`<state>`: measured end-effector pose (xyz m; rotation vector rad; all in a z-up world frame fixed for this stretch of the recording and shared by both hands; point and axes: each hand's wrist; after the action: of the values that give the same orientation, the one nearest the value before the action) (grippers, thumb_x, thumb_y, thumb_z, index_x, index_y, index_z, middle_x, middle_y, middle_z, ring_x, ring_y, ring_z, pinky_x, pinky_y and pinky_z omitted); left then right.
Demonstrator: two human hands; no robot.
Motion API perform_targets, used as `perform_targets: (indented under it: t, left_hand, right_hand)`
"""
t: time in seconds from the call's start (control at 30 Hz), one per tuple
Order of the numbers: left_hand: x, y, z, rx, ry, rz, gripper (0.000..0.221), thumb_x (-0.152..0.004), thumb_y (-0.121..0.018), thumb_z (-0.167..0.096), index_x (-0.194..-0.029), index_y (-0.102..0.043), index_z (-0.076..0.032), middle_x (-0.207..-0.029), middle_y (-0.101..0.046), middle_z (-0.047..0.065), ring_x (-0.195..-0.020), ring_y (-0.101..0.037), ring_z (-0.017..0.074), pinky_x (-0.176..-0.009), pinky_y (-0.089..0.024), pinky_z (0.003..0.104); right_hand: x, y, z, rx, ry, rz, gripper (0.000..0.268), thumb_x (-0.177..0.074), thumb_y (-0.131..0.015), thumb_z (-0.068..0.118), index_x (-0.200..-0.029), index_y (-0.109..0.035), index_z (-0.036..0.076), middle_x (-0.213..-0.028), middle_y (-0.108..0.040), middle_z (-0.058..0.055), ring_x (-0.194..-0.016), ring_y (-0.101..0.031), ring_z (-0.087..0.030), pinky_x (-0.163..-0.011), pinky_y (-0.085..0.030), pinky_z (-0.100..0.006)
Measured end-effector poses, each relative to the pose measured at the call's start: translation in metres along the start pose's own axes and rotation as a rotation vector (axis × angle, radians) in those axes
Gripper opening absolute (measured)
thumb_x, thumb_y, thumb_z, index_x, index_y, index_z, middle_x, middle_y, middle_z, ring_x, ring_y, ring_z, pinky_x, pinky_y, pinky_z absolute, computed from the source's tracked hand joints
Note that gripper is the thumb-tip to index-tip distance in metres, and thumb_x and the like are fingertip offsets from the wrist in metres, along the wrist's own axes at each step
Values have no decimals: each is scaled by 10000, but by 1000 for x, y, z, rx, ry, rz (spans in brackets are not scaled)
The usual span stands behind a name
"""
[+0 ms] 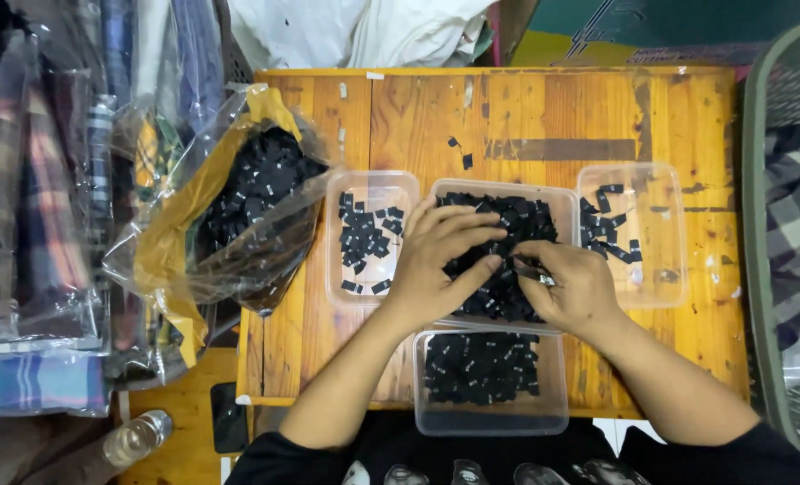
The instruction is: Trimming excess plastic flash from small black garment accessories using snips and sorting them into plastic containers.
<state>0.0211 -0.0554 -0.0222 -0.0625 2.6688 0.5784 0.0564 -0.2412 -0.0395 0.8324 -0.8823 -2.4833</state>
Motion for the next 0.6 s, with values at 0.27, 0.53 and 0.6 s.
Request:
perform_targets:
  t: [0.27,0.53,0.6]
  left_hand:
    - [-1,0,2,21,-17,35,151,-769,-625,-323,-853,-650,-200,-880,-647,-61,-986,-533,156,-1047,-104,416]
    - [0,-3,1,10,-8,0,72,-744,-658,-228,-745,-658,-156,-792,-652,-38,-923,-557,158,-1041,-126,415]
    - [0,-3,1,-2,8,-2,44,-735,-660,-188,-738,-651,-145,-784,-650,-32,-911,-562,163,-1040,-133,410]
  right_hand:
    - [-2,0,0,24,18,6,197,-682,-608,112,-862,-633,36,-609,-612,-109,-574,-602,-293,-500,-484,-338]
    - [2,0,-3,10,-3,5,177,-690,-612,104,-851,-629,33,-624,-624,-104,-570,-606,-277,-513,-488,-323]
    - [6,-1,-9,73,-21,63,212,-702,-610,178,-879,-627,62,-620,-617,-95,-589,-607,-280,-519,-483,-323]
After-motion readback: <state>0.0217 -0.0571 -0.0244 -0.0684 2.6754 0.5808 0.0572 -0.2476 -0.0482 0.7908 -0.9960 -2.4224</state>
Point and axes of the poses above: each hand's wrist, its own x-axis away from the middle knuckle, its own y-axis out of the back of the hand, z = x × y
